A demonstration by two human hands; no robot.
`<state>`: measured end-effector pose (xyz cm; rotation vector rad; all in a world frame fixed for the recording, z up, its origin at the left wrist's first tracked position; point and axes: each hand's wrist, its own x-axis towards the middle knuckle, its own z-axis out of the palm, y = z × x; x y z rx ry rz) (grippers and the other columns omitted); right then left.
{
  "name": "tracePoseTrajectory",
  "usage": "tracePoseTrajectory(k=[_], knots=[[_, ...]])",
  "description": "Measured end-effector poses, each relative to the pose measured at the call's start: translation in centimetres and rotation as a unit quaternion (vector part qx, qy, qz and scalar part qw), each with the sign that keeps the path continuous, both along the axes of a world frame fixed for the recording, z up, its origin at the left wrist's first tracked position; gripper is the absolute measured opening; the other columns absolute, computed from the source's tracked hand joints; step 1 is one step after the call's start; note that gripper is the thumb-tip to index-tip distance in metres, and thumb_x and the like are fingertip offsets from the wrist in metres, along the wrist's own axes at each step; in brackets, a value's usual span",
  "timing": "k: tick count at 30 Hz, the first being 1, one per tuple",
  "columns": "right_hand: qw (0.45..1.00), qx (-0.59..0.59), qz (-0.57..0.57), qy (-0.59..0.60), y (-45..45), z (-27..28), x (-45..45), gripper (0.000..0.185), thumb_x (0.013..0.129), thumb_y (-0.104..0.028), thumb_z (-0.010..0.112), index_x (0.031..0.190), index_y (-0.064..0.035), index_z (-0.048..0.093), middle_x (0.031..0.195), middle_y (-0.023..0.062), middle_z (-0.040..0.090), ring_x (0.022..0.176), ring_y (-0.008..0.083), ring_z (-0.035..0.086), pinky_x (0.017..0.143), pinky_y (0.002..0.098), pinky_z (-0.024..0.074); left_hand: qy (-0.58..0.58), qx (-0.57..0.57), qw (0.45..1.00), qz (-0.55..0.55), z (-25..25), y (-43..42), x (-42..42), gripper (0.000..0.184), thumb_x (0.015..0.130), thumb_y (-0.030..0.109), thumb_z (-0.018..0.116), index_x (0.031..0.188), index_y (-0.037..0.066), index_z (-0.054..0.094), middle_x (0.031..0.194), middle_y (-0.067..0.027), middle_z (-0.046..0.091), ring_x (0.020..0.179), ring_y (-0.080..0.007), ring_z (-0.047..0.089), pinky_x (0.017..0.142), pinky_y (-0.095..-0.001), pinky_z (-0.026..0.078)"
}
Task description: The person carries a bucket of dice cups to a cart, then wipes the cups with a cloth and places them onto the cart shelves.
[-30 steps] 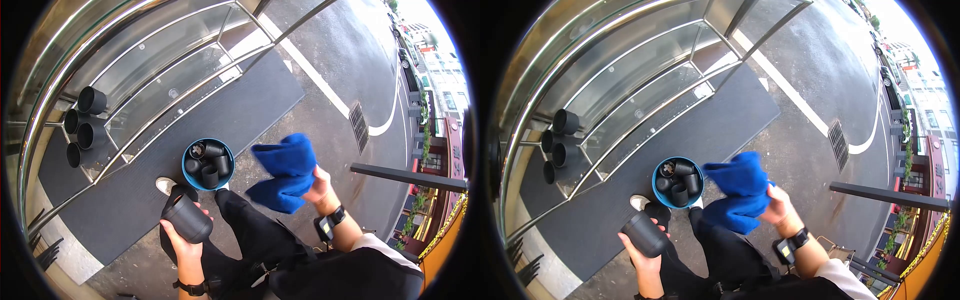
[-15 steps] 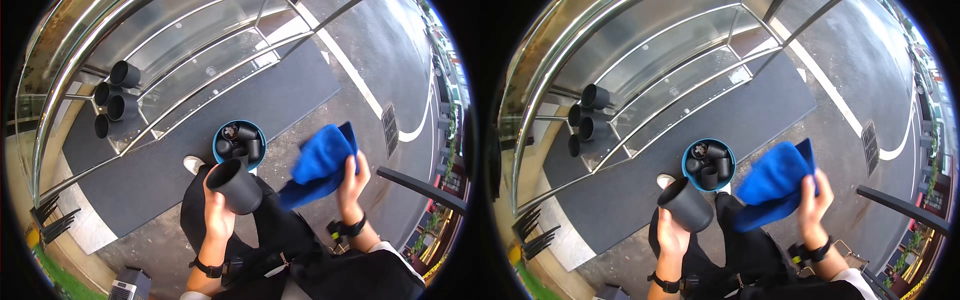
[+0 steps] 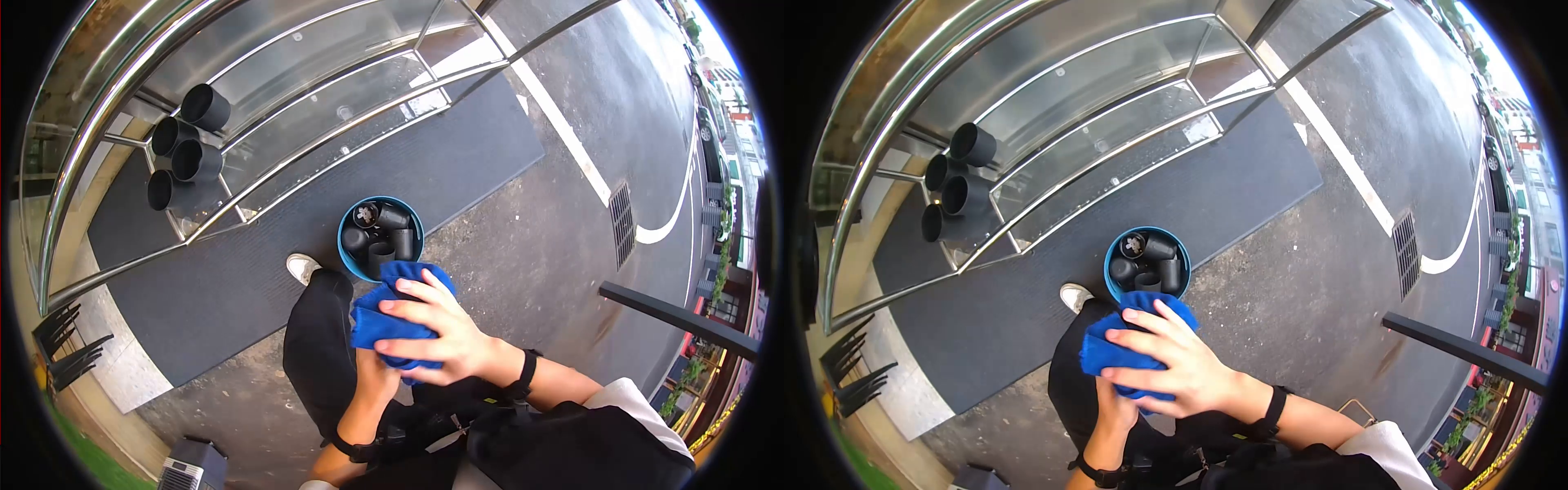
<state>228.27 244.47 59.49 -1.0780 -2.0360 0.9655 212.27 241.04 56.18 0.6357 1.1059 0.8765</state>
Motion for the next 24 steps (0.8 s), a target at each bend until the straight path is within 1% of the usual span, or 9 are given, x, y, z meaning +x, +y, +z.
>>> tracePoseTrajectory(k=[2,4,6,9,11,14,16,19,24], knots=[[0.988,0.064,-0.083,0.114,-1.2,-2.7,-0.2,0.048,0.077,-0.015,0.073,0.124,-0.0110,0.067,0.128,0.0183,0.061,0.122,0.0380,0.057,0.107,0.0539,0.0402,0.087,0.097,0.991,-0.008,0.3,0.0,-0.6,0.086,0.085,0.048,0.076,0.143,-0.001,0.036,0.139,-0.0159,0.048,0.128,-0.0271,0.050,0.109,-0.0409,0.040],[0.929,-0.058,-0.257,0.258,-1.6,-2.4,-1.8,0.034,0.087,-0.014,0.066,0.119,-0.0026,0.065,0.122,0.0201,0.063,0.115,0.0337,0.061,0.104,0.0477,0.0442,0.056,0.111,0.992,0.017,0.7,0.4,-0.8,0.095,0.080,0.050,0.081,0.144,-0.003,0.033,0.140,-0.0177,0.045,0.130,-0.0276,0.048,0.109,-0.0402,0.038],[0.740,-0.335,-0.403,0.421,-0.6,-1.8,-2.4,0.045,0.103,-0.035,0.052,0.133,-0.0005,0.052,0.129,0.0172,0.061,0.115,0.0299,0.062,0.103,0.0394,0.0461,-0.012,0.120,0.991,0.061,0.9,-0.6,-0.6,0.101,0.074,0.048,0.086,0.144,-0.004,0.033,0.141,-0.0187,0.046,0.126,-0.0283,0.051,0.107,-0.0418,0.040],[0.461,-0.551,-0.252,0.648,1.2,-1.5,-1.0,0.074,0.099,-0.064,0.038,0.138,-0.0018,0.050,0.132,0.0179,0.059,0.120,0.0321,0.060,0.106,0.0446,0.0463,0.034,0.351,0.935,-0.019,1.2,1.5,-0.9,0.105,0.067,0.043,0.092,0.144,-0.002,0.035,0.135,-0.0218,0.053,0.121,-0.0354,0.056,0.104,-0.0446,0.043],[0.650,-0.510,-0.168,0.538,0.1,0.0,-0.9,0.076,0.099,-0.065,0.038,0.138,-0.0017,0.050,0.134,0.0193,0.058,0.124,0.0344,0.057,0.108,0.0466,0.0429,0.099,0.425,0.897,-0.072,2.2,2.8,-1.4,0.106,0.064,0.040,0.094,0.144,0.002,0.036,0.129,-0.0236,0.058,0.120,-0.0402,0.056,0.103,-0.0470,0.043],[0.813,-0.381,-0.099,0.429,-0.1,1.0,-1.1,0.075,0.098,-0.065,0.039,0.127,0.0013,0.059,0.133,0.0237,0.058,0.127,0.0410,0.053,0.110,0.0526,0.0371,0.039,0.142,0.988,-0.043,-0.6,-2.5,-2.4,0.084,0.072,0.029,0.089,0.139,0.003,0.045,0.130,-0.0242,0.058,0.120,-0.0408,0.055,0.106,-0.0482,0.040],[0.851,-0.362,-0.127,0.360,-0.7,2.2,-0.8,0.073,0.098,-0.064,0.039,0.121,0.0021,0.062,0.132,0.0265,0.058,0.126,0.0403,0.053,0.109,0.0514,0.0382,-0.161,-0.084,0.977,0.113,1.8,-1.2,-1.4,0.076,0.075,0.025,0.085,0.137,0.002,0.047,0.130,-0.0247,0.058,0.119,-0.0406,0.056,0.105,-0.0485,0.041],[0.862,-0.293,-0.202,0.360,-2.3,1.7,-1.7,0.063,0.100,-0.052,0.045,0.122,0.0047,0.061,0.130,0.0253,0.059,0.121,0.0341,0.057,0.106,0.0444,0.0412,-0.225,-0.151,0.931,0.244,2.4,-0.6,-0.9,0.080,0.076,0.030,0.084,0.139,0.002,0.043,0.129,-0.0244,0.057,0.117,-0.0392,0.056,0.103,-0.0486,0.043],[0.829,-0.234,-0.394,0.321,-3.5,1.2,-4.3,0.042,0.104,-0.033,0.050,0.121,0.0044,0.061,0.128,0.0203,0.061,0.120,0.0277,0.057,0.105,0.0387,0.0422,-0.032,0.128,0.978,0.159,1.0,0.5,0.2,0.093,0.074,0.041,0.085,0.143,0.003,0.036,0.129,-0.0236,0.058,0.115,-0.0375,0.057,0.100,-0.0482,0.045]])
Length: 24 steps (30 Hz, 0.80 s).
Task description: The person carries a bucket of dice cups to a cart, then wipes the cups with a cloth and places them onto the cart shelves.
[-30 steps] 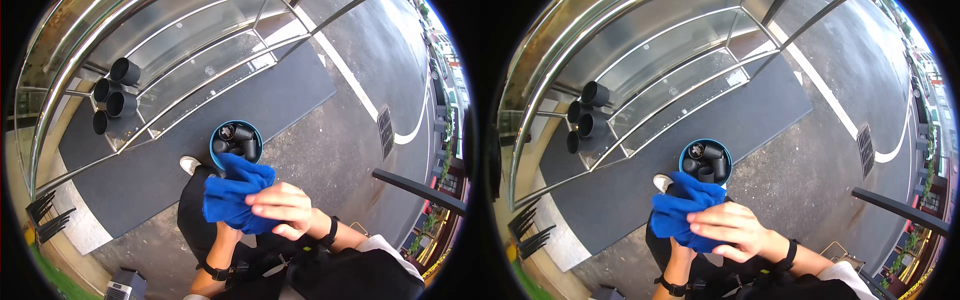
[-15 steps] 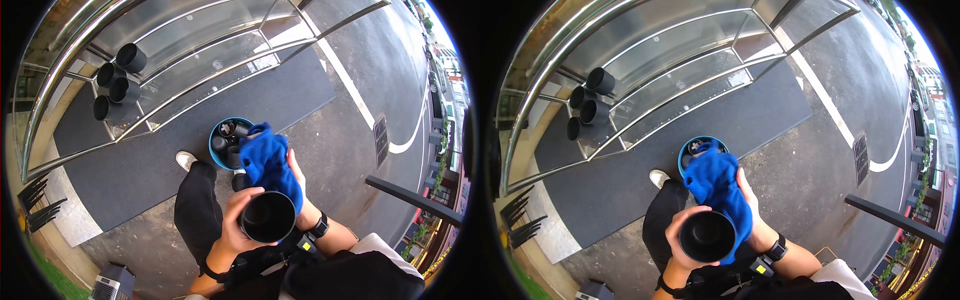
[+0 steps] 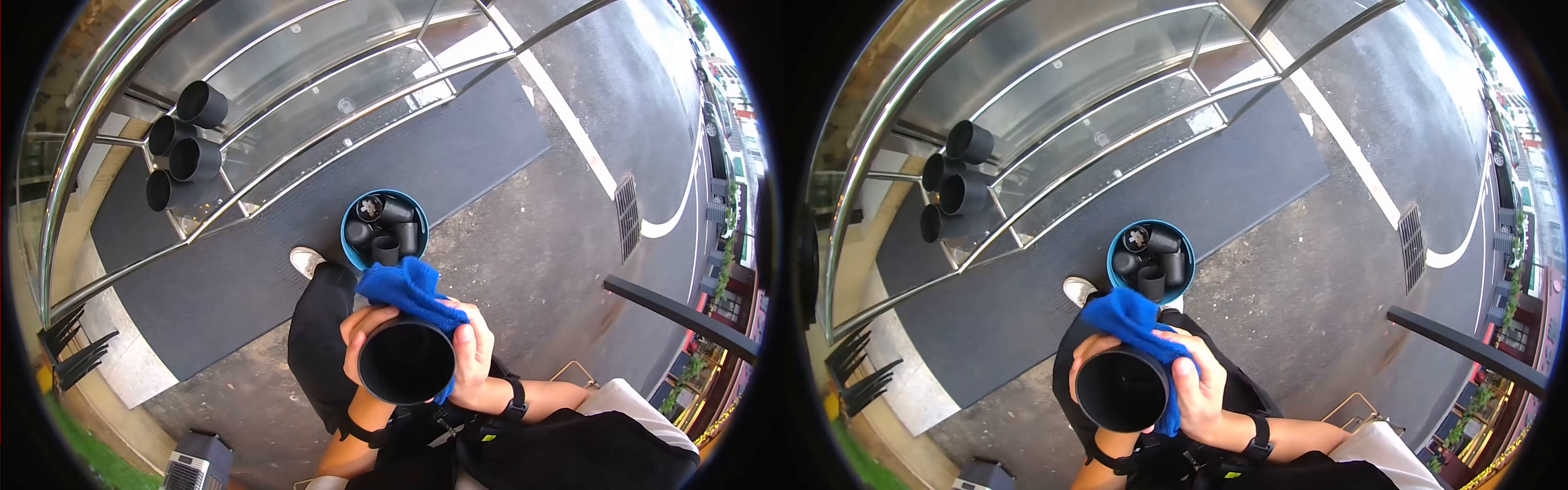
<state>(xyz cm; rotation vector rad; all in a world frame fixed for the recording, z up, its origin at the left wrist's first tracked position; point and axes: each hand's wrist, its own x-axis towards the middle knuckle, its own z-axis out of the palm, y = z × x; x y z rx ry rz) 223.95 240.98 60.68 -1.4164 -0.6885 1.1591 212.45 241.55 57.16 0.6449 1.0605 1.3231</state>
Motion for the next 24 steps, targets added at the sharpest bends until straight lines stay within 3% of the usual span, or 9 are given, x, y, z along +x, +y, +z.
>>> tracePoseTrajectory(k=[1,2,5,8,9,16,18,23,24], knots=[[0.999,-0.030,-0.012,0.008,-0.1,-0.2,0.2,0.037,0.104,-0.027,0.051,0.121,0.0042,0.061,0.120,0.0153,0.064,0.112,0.0214,0.059,0.099,0.0352,0.0453,0.070,0.087,0.994,-0.004,-0.7,0.3,0.4,0.096,0.074,0.043,0.086,0.144,0.003,0.034,0.128,-0.0235,0.058,0.115,-0.0372,0.057,0.100,-0.0481,0.046],[0.995,-0.092,0.012,-0.040,0.4,-0.2,0.9,0.045,0.106,-0.040,0.044,0.116,0.0010,0.059,0.108,0.0093,0.068,0.096,0.0159,0.064,0.086,0.0300,0.0515,0.130,0.169,0.977,-0.002,-1.3,0.8,0.8,0.099,0.073,0.045,0.086,0.145,0.003,0.033,0.128,-0.0234,0.058,0.115,-0.0368,0.057,0.099,-0.0480,0.046],[0.973,-0.165,-0.029,0.157,0.8,-3.2,1.7,0.038,0.108,-0.035,0.042,0.118,-0.0041,0.061,0.100,0.0048,0.070,0.088,0.0105,0.066,0.079,0.0259,0.0546,0.283,0.264,0.921,-0.049,-4.0,1.0,0.1,0.124,0.064,0.061,0.086,0.150,0.007,0.015,0.129,-0.0254,0.053,0.116,-0.0348,0.055,0.097,-0.0475,0.049],[0.911,-0.297,-0.068,0.279,2.0,-2.7,1.4,0.038,0.107,-0.035,0.044,0.125,-0.0043,0.058,0.118,0.0086,0.067,0.102,0.0151,0.065,0.089,0.0313,0.0549,0.400,0.314,0.861,0.009,-4.6,3.6,0.0,0.111,0.068,0.058,0.086,0.147,0.007,0.027,0.129,-0.0232,0.057,0.111,-0.0359,0.057,0.096,-0.0471,0.046],[0.904,-0.310,-0.074,0.287,1.6,-3.3,1.1,0.041,0.107,-0.031,0.047,0.132,0.0000,0.054,0.127,0.0122,0.064,0.113,0.0213,0.063,0.100,0.0355,0.0509,0.422,0.306,0.853,0.024,-5.3,4.6,0.0,0.109,0.068,0.055,0.087,0.146,0.006,0.027,0.132,-0.0224,0.056,0.112,-0.0352,0.053,0.097,-0.0461,0.044],[0.937,-0.231,-0.045,0.259,2.4,-7.8,4.2,0.044,0.106,-0.032,0.046,0.133,0.0037,0.052,0.126,0.0154,0.064,0.112,0.0254,0.065,0.099,0.0390,0.0520,0.506,0.102,0.853,0.076,-9.6,15.5,-3.1,0.096,0.074,0.009,0.085,0.147,0.000,0.023,0.143,-0.0242,0.038,0.133,-0.0347,0.038,0.115,-0.0444,0.029],[0.945,-0.232,-0.031,0.228,2.1,-8.5,5.5,0.045,0.106,-0.031,0.046,0.133,0.0045,0.052,0.127,0.0161,0.063,0.113,0.0272,0.064,0.099,0.0396,0.0525,0.410,0.092,0.891,0.172,-13.0,19.3,-4.8,0.088,0.076,0.006,0.083,0.143,-0.001,0.028,0.140,-0.0232,0.038,0.135,-0.0343,0.038,0.115,-0.0430,0.031],[0.947,-0.258,-0.028,0.188,1.0,-9.5,7.9,0.051,0.106,-0.033,0.047,0.135,0.0078,0.048,0.130,0.0214,0.060,0.113,0.0332,0.064,0.099,0.0389,0.0518,0.519,0.031,0.833,0.188,-18.4,23.7,-8.5,0.076,0.080,0.021,0.081,0.136,-0.005,0.037,0.129,-0.0249,0.043,0.128,-0.0424,0.040,0.113,-0.0460,0.031],[0.946,-0.270,-0.027,0.179,0.4,-10.0,8.3,0.049,0.106,-0.033,0.047,0.134,0.0066,0.049,0.128,0.0208,0.061,0.112,0.0332,0.064,0.099,0.0416,0.0520,0.534,0.090,0.814,0.211,-18.8,24.7,-8.7,0.077,0.072,0.013,0.086,0.135,-0.001,0.044,0.126,-0.0206,0.045,0.124,-0.0342,0.044,0.107,-0.0456,0.036]])
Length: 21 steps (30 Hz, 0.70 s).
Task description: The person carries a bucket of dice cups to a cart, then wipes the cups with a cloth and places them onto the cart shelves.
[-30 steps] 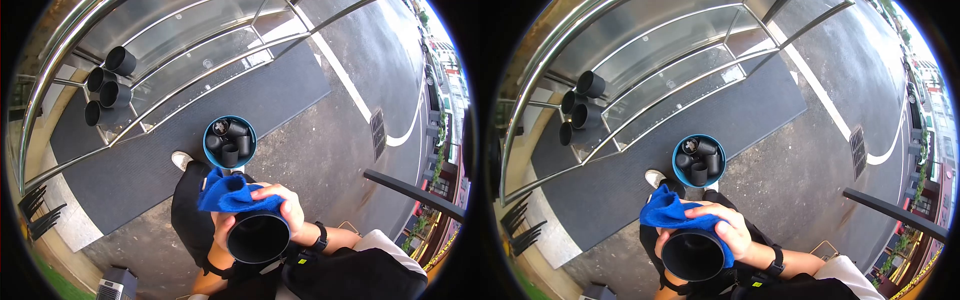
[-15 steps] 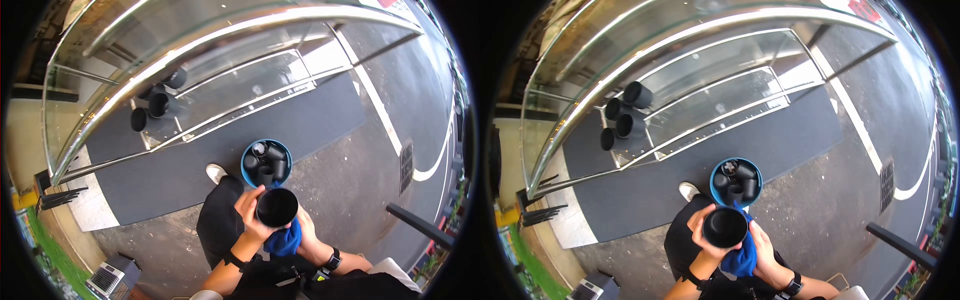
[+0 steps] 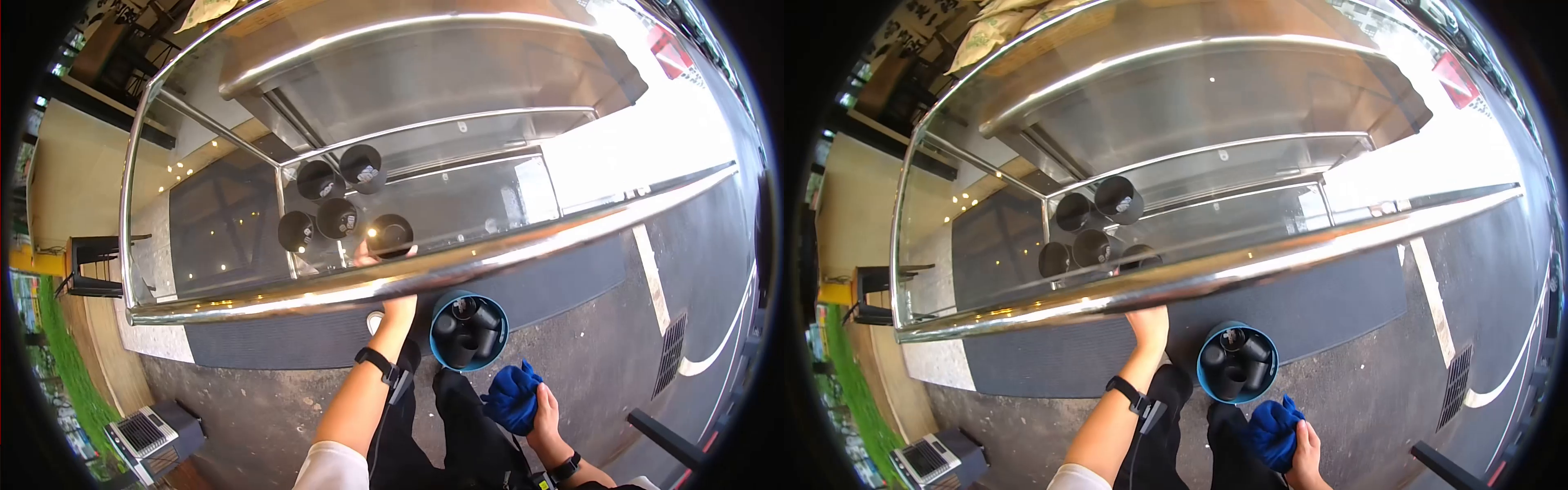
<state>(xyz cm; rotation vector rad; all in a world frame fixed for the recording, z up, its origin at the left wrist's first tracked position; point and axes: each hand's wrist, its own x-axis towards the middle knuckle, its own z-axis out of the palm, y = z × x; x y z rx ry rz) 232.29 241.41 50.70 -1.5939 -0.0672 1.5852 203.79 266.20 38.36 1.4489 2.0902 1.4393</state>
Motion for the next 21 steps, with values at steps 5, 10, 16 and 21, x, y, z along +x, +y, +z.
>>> tracePoseTrajectory(k=[5,10,16,21], knots=[[0.999,-0.025,0.028,-0.010,-0.2,-0.9,-0.5,0.045,0.106,-0.033,0.045,0.130,0.0047,0.050,0.124,0.0199,0.063,0.112,0.0334,0.065,0.099,0.0469,0.0532,-0.084,0.032,0.995,0.049,1.1,2.9,1.2,0.093,0.070,0.014,0.090,0.141,-0.003,0.031,0.132,-0.0253,0.035,0.124,-0.0396,0.040,0.107,-0.0464,0.033],[0.998,-0.033,0.054,-0.024,-0.4,-2.2,-1.1,0.043,0.105,-0.034,0.048,0.126,0.0039,0.052,0.121,0.0179,0.064,0.110,0.0306,0.066,0.099,0.0444,0.0538,-0.009,0.033,0.999,0.041,5.5,-0.7,0.2,0.069,0.079,0.013,0.078,0.134,0.003,0.036,0.131,-0.0209,0.035,0.120,-0.0347,0.038,0.091,-0.0434,0.037],[0.991,-0.055,0.090,-0.076,0.3,-3.2,-1.9,0.035,0.105,-0.031,0.050,0.116,0.0012,0.060,0.108,0.0090,0.068,0.096,0.0187,0.067,0.088,0.0339,0.0559,0.166,-0.090,0.981,-0.051,11.7,0.5,-6.1,0.044,0.078,0.006,0.068,0.121,0.007,0.056,0.134,-0.0136,0.049,0.114,-0.0353,0.048,0.099,-0.0461,0.040],[0.986,-0.059,0.129,-0.088,1.5,-3.5,-3.0,0.033,0.105,-0.029,0.049,0.115,0.0005,0.061,0.107,0.0070,0.068,0.096,0.0157,0.065,0.087,0.0311,0.0538,0.312,-0.183,0.924,-0.126,11.3,1.5,-9.6,0.026,0.082,0.010,0.068,0.109,0.009,0.067,0.103,-0.0039,0.065,0.092,-0.0256,0.063,0.079,-0.0381,0.054]])
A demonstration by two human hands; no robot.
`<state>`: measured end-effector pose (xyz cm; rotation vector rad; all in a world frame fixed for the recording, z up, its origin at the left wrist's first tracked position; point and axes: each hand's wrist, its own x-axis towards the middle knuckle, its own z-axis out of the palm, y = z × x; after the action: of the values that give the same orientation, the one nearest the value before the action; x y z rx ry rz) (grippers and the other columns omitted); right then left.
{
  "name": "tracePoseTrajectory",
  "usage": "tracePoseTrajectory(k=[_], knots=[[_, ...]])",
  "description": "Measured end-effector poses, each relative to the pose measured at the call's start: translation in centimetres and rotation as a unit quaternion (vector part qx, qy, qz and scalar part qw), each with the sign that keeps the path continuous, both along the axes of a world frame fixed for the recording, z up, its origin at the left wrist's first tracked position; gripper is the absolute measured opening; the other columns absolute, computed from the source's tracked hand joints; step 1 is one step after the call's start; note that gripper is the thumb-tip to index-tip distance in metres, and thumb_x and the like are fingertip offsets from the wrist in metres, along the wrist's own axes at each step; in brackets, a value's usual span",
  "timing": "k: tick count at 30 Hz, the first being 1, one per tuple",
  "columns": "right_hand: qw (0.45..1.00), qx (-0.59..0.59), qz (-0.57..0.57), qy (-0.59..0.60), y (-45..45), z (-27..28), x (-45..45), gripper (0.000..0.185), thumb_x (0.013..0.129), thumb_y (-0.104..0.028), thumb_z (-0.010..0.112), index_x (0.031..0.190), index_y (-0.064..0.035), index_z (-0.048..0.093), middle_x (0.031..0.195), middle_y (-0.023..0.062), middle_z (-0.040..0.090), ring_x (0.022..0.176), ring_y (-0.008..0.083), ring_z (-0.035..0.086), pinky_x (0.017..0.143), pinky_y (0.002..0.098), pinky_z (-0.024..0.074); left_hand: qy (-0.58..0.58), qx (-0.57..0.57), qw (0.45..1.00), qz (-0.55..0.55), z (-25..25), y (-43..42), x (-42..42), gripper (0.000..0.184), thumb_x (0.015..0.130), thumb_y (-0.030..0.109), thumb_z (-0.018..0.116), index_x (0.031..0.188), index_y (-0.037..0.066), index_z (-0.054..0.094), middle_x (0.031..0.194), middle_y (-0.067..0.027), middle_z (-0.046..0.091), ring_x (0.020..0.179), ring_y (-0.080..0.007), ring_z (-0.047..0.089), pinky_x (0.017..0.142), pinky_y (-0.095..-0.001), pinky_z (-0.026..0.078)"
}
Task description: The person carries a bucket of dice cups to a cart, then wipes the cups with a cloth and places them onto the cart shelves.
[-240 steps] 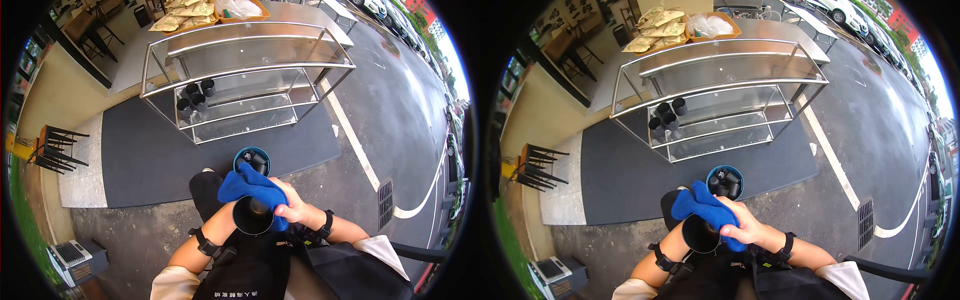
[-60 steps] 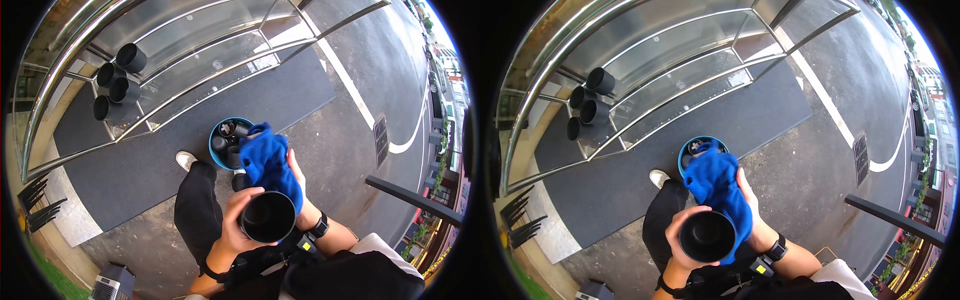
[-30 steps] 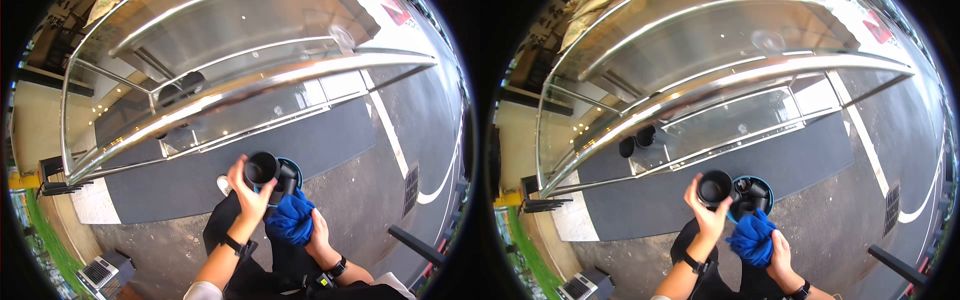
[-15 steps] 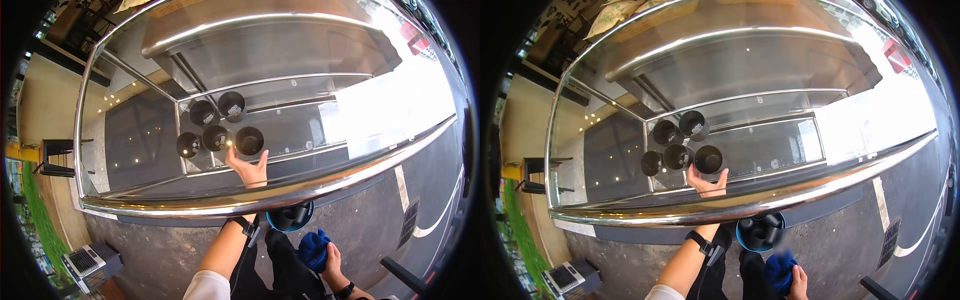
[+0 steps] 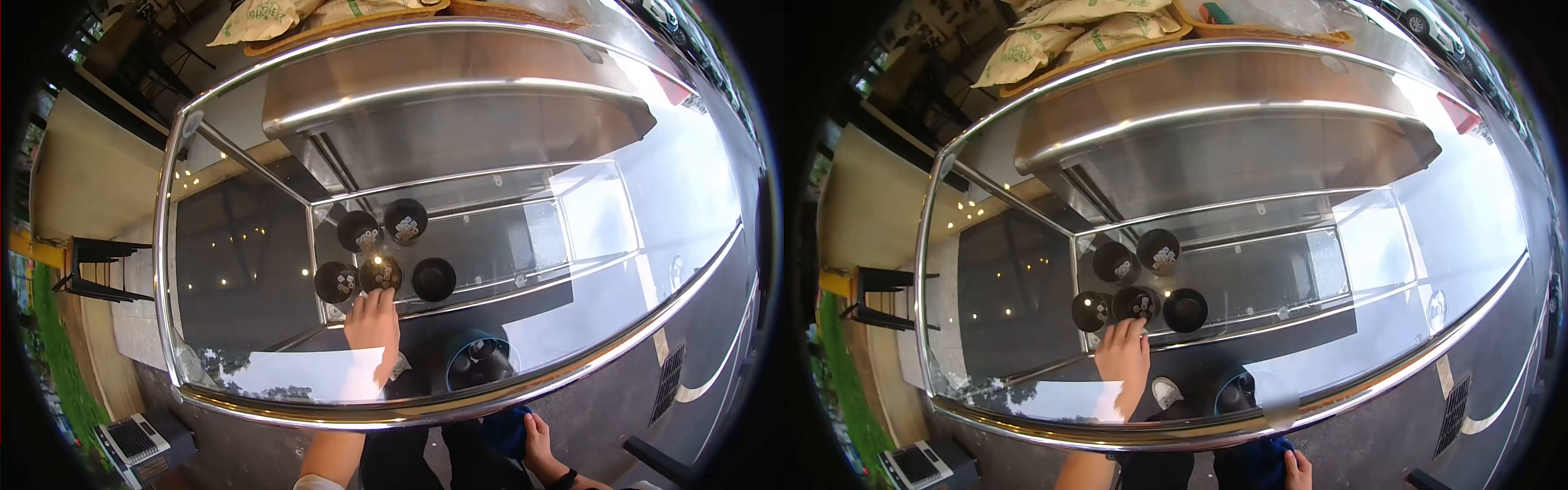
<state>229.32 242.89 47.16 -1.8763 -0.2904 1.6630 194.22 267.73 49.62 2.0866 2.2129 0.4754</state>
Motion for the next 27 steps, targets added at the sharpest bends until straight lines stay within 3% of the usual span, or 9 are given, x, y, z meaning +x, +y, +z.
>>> tracePoseTrajectory(k=[3,6,9,14,15,16,20,23,27], knots=[[0.999,0.014,0.048,-0.017,0.4,-0.6,-0.5,0.034,0.105,-0.029,0.048,0.115,0.0008,0.061,0.106,0.0070,0.068,0.096,0.0162,0.064,0.087,0.0303,0.0520,-0.036,-0.031,0.999,-0.016,0.4,-0.5,-0.6,0.019,0.083,0.006,0.066,0.101,0.009,0.070,0.100,-0.0041,0.064,0.093,-0.0252,0.064,0.075,-0.0355,0.056],[0.995,0.026,0.086,-0.044,2.3,-1.2,-2.2,0.036,0.104,-0.030,0.051,0.115,0.0022,0.062,0.104,0.0078,0.068,0.094,0.0163,0.063,0.086,0.0299,0.0510,-0.077,-0.031,0.996,-0.035,1.4,-1.1,-1.0,0.021,0.085,0.005,0.066,0.104,0.008,0.071,0.105,-0.0044,0.063,0.091,-0.0248,0.064,0.076,-0.0345,0.055],[0.989,0.040,0.113,-0.085,3.0,-2.1,-3.3,0.037,0.103,-0.031,0.053,0.114,0.0036,0.062,0.103,0.0086,0.068,0.093,0.0164,0.062,0.084,0.0295,0.0500,-0.133,-0.019,0.990,-0.029,0.8,-1.3,-1.1,0.024,0.083,0.003,0.071,0.107,0.005,0.068,0.111,-0.0093,0.062,0.094,-0.0272,0.063,0.077,-0.0391,0.054],[0.983,0.042,0.127,-0.123,2.4,-2.7,-3.8,0.040,0.101,-0.031,0.057,0.113,0.0059,0.062,0.100,0.0099,0.068,0.090,0.0165,0.060,0.082,0.0289,0.0483,-0.190,0.029,0.981,0.010,-1.5,-3.2,-0.7,0.051,0.076,0.001,0.079,0.122,0.003,0.057,0.131,-0.0162,0.045,0.098,-0.0287,0.060,0.083,-0.0395,0.052],[0.990,0.027,0.101,-0.095,4.1,-0.8,-4.6,0.042,0.098,-0.031,0.065,0.114,0.0078,0.061,0.100,0.0095,0.068,0.091,0.0149,0.060,0.081,0.0264,0.0475,-0.206,0.047,0.977,0.017,-2.4,-3.8,-0.5,0.057,0.074,0.001,0.081,0.124,0.003,0.054,0.133,-0.0176,0.042,0.099,-0.0286,0.060,0.083,-0.0394,0.051],[0.986,0.060,0.111,-0.111,4.1,-0.8,-4.8,0.037,0.098,-0.029,0.064,0.110,0.0062,0.063,0.095,0.0071,0.067,0.086,0.0130,0.058,0.077,0.0264,0.0466,-0.209,0.073,0.974,0.050,-3.0,-4.2,0.0,0.070,0.072,0.001,0.083,0.131,0.002,0.044,0.132,-0.0180,0.038,0.106,-0.0290,0.055,0.087,-0.0389,0.048],[0.973,0.095,0.140,-0.154,6.1,1.2,-6.5,0.033,0.098,-0.029,0.063,0.104,0.0036,0.067,0.086,0.0061,0.067,0.081,0.0112,0.056,0.073,0.0276,0.0465,-0.335,0.038,0.918,0.207,-4.1,-4.7,2.7,0.085,0.073,0.003,0.083,0.138,0.001,0.029,0.131,-0.0186,0.039,0.117,-0.0293,0.047,0.092,-0.0389,0.043],[0.968,0.092,0.152,-0.179,4.8,-0.6,-5.6,0.036,0.098,-0.032,0.063,0.102,0.0040,0.068,0.086,0.0086,0.068,0.082,0.0126,0.057,0.074,0.0299,0.0471,-0.378,0.083,0.893,0.231,-6.0,-3.2,3.3,0.086,0.074,0.010,0.084,0.140,-0.006,0.031,0.136,-0.0241,0.038,0.118,-0.0329,0.045,0.098,-0.0431,0.040],[0.982,0.046,0.095,-0.156,3.5,-1.7,-4.8,0.041,0.096,-0.036,0.065,0.104,0.0051,0.069,0.090,0.0113,0.070,0.085,0.0164,0.060,0.077,0.0328,0.0483,-0.401,0.077,0.872,0.269,-7.4,-1.0,3.6,0.089,0.075,0.009,0.083,0.143,-0.005,0.028,0.140,-0.0246,0.037,0.125,-0.0382,0.042,0.104,-0.0457,0.037]])
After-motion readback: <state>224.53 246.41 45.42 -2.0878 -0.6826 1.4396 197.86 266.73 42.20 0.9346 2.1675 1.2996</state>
